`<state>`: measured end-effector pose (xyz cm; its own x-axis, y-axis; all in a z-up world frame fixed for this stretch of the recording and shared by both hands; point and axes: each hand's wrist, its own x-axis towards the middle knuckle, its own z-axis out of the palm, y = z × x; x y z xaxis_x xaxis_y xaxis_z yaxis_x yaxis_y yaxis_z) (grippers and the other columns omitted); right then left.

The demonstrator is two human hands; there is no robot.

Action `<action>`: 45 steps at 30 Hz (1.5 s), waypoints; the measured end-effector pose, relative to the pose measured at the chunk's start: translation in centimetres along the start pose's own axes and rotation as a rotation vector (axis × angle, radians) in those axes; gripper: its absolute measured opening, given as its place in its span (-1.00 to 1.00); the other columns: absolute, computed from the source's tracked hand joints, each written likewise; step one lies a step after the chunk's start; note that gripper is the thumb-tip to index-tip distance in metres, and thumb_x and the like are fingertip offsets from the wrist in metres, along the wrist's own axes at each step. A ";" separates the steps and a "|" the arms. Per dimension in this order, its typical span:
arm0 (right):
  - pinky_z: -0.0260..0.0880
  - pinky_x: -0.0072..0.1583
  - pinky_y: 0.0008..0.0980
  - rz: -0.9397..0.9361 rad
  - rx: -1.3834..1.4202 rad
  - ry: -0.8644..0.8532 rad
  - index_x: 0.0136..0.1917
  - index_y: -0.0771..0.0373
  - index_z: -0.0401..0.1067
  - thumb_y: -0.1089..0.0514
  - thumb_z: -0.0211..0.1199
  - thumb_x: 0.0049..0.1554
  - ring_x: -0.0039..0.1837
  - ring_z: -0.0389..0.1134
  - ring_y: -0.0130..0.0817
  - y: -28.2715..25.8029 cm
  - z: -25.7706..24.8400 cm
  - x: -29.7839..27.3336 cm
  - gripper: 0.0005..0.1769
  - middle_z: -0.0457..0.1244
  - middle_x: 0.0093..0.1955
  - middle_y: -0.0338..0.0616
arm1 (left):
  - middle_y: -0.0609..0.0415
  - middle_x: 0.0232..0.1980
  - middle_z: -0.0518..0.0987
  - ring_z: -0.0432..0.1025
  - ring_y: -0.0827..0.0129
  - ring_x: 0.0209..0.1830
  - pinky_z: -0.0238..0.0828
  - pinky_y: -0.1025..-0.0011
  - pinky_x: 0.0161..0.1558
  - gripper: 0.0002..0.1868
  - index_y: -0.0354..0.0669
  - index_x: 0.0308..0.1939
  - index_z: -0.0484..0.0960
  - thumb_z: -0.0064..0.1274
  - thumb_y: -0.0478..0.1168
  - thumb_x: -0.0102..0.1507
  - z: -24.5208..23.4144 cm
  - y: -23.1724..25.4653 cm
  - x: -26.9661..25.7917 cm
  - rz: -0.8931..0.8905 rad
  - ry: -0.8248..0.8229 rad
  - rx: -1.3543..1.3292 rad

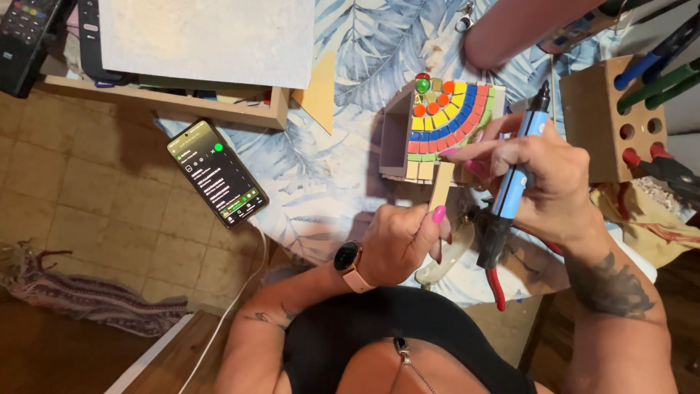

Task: Decorating a small box with a mosaic pattern by marking, cutting, and gluing wooden sticks.

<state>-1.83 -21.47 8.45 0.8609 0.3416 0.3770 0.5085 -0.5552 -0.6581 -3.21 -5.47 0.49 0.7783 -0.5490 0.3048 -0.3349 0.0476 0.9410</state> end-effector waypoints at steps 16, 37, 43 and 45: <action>-0.10 -0.01 -0.28 -0.120 -0.274 -0.130 -0.42 0.20 -0.01 -0.02 0.01 0.00 0.00 0.23 -0.02 1.2 -0.4 -1.7 -0.64 0.25 -0.01 -0.20 | 0.26 -0.77 0.38 0.33 0.51 -0.75 0.26 0.56 -0.57 -0.61 -0.15 -0.58 0.41 -0.47 -0.18 0.25 -0.7 1.1 0.5 -0.110 -0.001 -0.085; -0.05 0.06 -0.20 -0.141 -0.274 -0.105 -0.31 0.24 0.01 0.40 -0.18 0.02 0.05 0.28 0.16 1.3 -0.3 -1.6 -0.87 0.27 -0.04 -0.11 | 0.15 -0.78 0.33 0.36 0.47 -0.81 0.11 0.67 -0.70 -0.51 -0.19 -0.73 0.32 -0.47 -0.08 0.24 -0.6 1.5 1.1 -0.244 -0.055 -0.239; -0.09 0.04 -0.19 -0.134 -0.285 -0.104 -0.36 0.22 0.00 0.33 -0.06 0.04 0.08 0.27 0.08 1.5 -0.2 -1.8 -0.80 0.28 -0.07 -0.14 | 0.20 -0.84 0.32 0.27 0.54 -0.85 0.17 0.65 -0.64 -0.48 -0.19 -0.78 0.36 -0.44 -0.12 0.23 -0.7 1.1 1.2 -0.166 0.014 -0.172; -0.07 0.05 -0.17 -0.166 -0.266 -0.099 -0.32 0.24 0.02 0.33 -0.07 0.04 0.06 0.26 0.13 1.6 -0.2 -1.7 -0.85 0.27 -0.07 -0.08 | 0.28 -0.82 0.31 0.25 0.54 -0.82 0.17 0.60 -0.61 -0.54 -0.12 -0.77 0.36 -0.42 -0.17 0.22 -0.8 0.7 1.1 -0.106 -0.002 -0.148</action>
<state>-2.50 -23.11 6.85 0.7666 0.5095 0.3910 0.6396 -0.6598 -0.3943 -2.14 -5.38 1.62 0.8040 -0.5593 0.2022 -0.1689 0.1112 0.9793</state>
